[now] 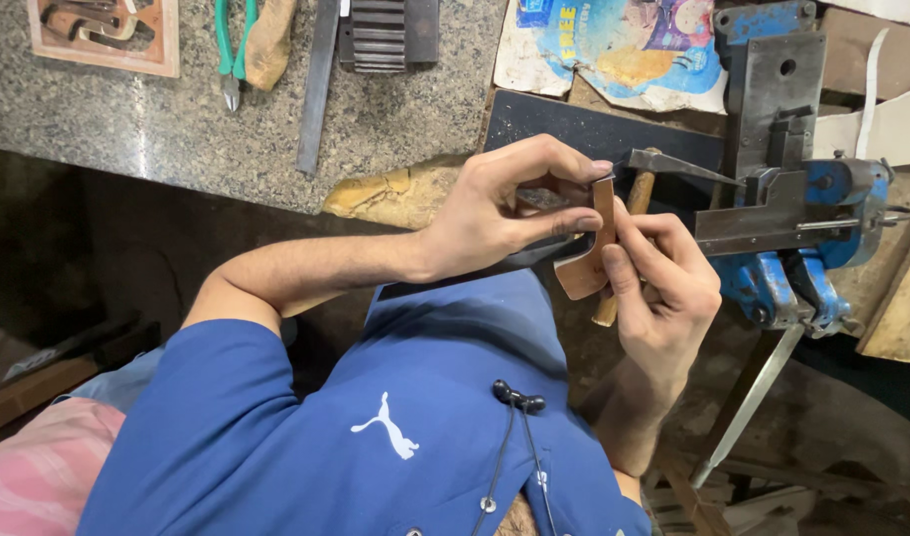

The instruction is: The person works at a workshop bench with small leather pieces. They hold and turn a leather piece, hammer it on a board, pick pieces out of a wooden form, cut and trim a leather piece with a blade, and operate a blue lever press machine to cut or press leather pieces, handling the cut pieces afterward.

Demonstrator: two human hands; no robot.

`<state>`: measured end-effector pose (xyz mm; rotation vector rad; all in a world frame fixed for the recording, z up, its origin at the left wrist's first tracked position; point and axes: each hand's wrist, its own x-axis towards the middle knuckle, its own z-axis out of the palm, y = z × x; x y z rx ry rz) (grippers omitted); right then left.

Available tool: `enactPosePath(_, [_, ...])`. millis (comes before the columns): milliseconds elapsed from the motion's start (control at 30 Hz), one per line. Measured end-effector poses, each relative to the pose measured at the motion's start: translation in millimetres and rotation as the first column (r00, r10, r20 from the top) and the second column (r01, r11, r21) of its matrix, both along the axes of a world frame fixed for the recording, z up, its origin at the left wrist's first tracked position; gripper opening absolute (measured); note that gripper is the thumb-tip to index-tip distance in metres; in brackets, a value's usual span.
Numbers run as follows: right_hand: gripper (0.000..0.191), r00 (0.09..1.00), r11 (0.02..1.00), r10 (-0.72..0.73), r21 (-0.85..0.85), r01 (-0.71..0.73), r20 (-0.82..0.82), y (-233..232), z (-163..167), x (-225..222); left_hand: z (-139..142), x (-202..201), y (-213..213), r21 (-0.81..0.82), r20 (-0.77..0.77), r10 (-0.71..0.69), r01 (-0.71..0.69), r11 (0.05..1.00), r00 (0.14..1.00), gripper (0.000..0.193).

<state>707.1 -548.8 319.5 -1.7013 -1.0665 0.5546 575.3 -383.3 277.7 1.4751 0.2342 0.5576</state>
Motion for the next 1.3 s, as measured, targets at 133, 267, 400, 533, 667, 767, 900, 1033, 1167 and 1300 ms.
enactPosePath(133, [0.032, 1.0, 1.0, -0.019, -0.016, 0.019, -0.005, -2, -2, 0, 2, -1, -1, -0.042, 0.004, -0.018, 0.018, 0.999, 1.0, 0.03])
enactPosePath(267, [0.031, 0.999, 1.0, -0.026, -0.016, 0.026, -0.022, -3, -2, -1, 1, -1, -1, -0.025, -0.014, -0.025, 0.025, 0.999, 1.0, 0.033])
enactPosePath(400, [0.032, 0.999, 1.0, -0.015, -0.008, 0.014, -0.032, -4, -3, 0, -4, 0, -1, -0.033, -0.001, -0.042, 0.041, 0.999, 0.999, 0.032])
enactPosePath(533, [0.031, 0.998, 1.0, -0.016, -0.001, 0.016, -0.053, -4, -7, 1, -6, 1, -3, -0.11, -0.021, -0.056, 0.053, 0.992, 0.998, 0.033])
enactPosePath(667, [0.03, 0.992, 1.0, -0.024, 0.013, 0.026, -0.124, -3, -16, 2, -5, 1, -3, -0.117, -0.083, -0.07, 0.06, 0.991, 0.994, 0.041])
enactPosePath(767, [0.029, 0.984, 0.999, -0.03, 0.022, 0.034, -0.176, -3, -23, 3, -3, -1, 0, -0.073, -0.102, -0.1, 0.093, 0.993, 0.99, 0.048])
enactPosePath(900, [0.03, 0.976, 0.997, -0.051, 0.05, 0.063, -0.212, -3, -28, 2, -3, -4, 3, -0.072, -0.208, -0.165, 0.153, 0.986, 0.964, 0.056])
enactPosePath(1033, [0.03, 0.987, 0.998, -0.041, 0.032, 0.047, -0.157, -4, -29, -1, -8, -5, 5, -0.005, -0.15, -0.147, 0.148, 0.989, 0.978, 0.053])
enactPosePath(1167, [0.032, 0.997, 0.999, -0.045, 0.018, 0.046, -0.065, -5, -26, -4, -11, -6, 5, -0.041, -0.112, -0.172, 0.169, 0.985, 0.979, 0.051])
enactPosePath(1300, [0.032, 0.999, 0.999, -0.044, -0.002, 0.044, -0.003, -6, -24, -6, -12, -8, 4, -0.047, -0.124, -0.177, 0.172, 0.984, 0.976, 0.049])
